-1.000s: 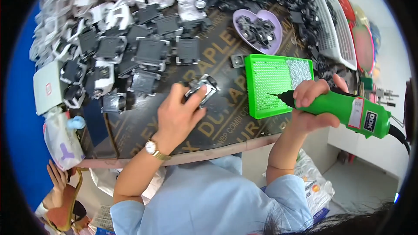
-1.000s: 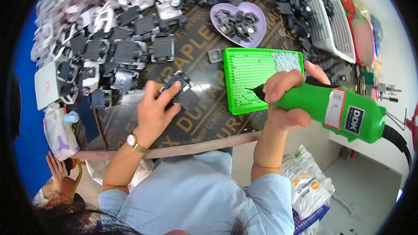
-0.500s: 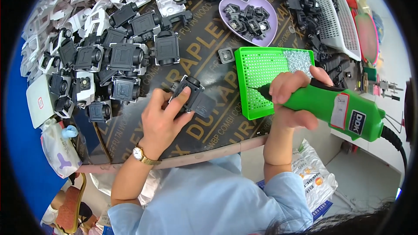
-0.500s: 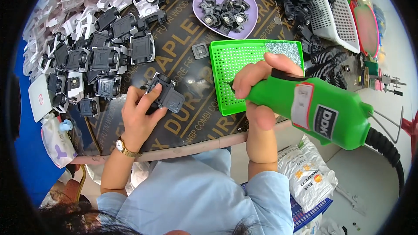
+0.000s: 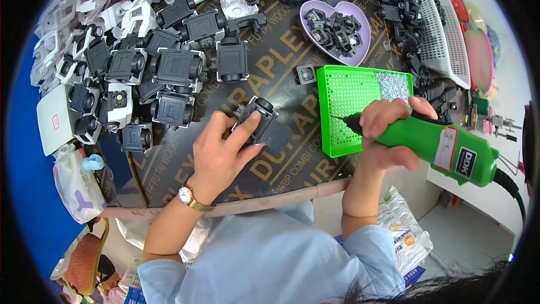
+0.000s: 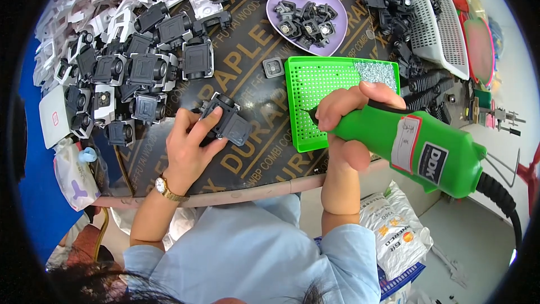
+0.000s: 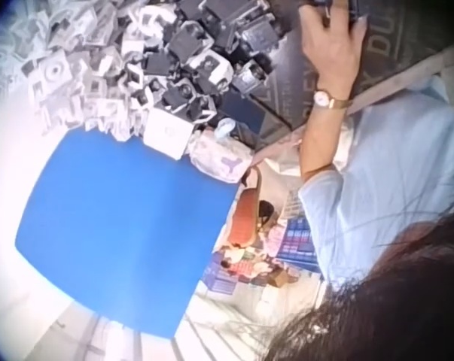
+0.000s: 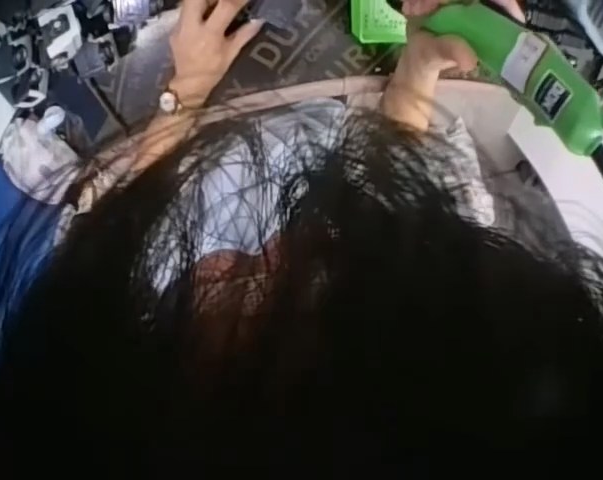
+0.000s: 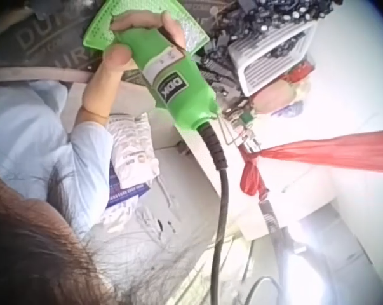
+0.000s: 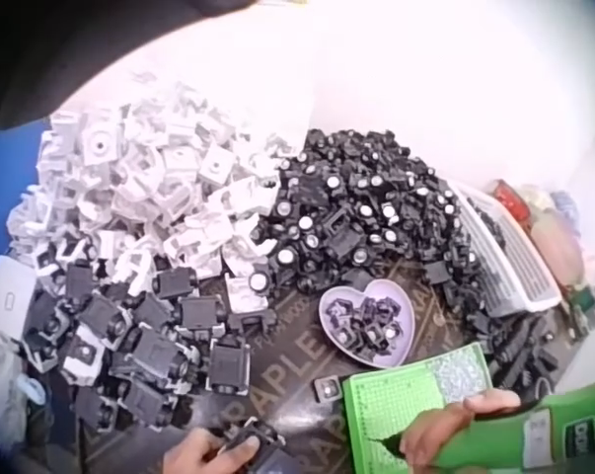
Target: The person assembles cooling fans by securing fan casings with screws using an electric screwdriver.
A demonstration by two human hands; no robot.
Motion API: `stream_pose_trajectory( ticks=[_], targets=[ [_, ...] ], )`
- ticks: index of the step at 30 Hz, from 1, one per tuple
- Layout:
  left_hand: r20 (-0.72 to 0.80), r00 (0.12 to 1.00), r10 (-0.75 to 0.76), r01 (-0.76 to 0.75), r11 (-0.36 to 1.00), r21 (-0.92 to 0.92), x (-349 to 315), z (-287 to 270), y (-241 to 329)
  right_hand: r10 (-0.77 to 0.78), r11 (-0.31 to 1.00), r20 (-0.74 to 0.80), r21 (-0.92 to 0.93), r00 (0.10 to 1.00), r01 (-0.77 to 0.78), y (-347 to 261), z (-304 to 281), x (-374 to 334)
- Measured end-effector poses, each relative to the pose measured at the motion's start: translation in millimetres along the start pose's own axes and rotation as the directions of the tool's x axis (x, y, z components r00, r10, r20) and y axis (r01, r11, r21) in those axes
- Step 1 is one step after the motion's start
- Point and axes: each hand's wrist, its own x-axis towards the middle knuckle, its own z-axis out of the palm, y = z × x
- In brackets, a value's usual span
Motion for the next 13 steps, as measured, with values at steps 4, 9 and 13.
stream_pose_trajectory(
  ticks=[4,9,13],
  targets=[
    [-0.007,1.000,-0.003,0.003,1.000,-0.001,-0.4,0.0,1.5,-0.027,0.988,0.027,-0.150,0.999,0.031,2.1,1.9,-1.0],
    [-0.007,1.000,0.004,-0.004,1.000,0.004,0.0,-0.7,2.0,-0.036,0.987,0.015,-0.154,0.999,0.037,0.5,2.5,-1.7],
    [0.002,1.000,0.002,-0.002,1.000,-0.007,-1.3,-4.2,1.2,-0.022,0.999,-0.022,-0.039,1.000,0.021,1.1,8.0,-2.5]
  ],
)
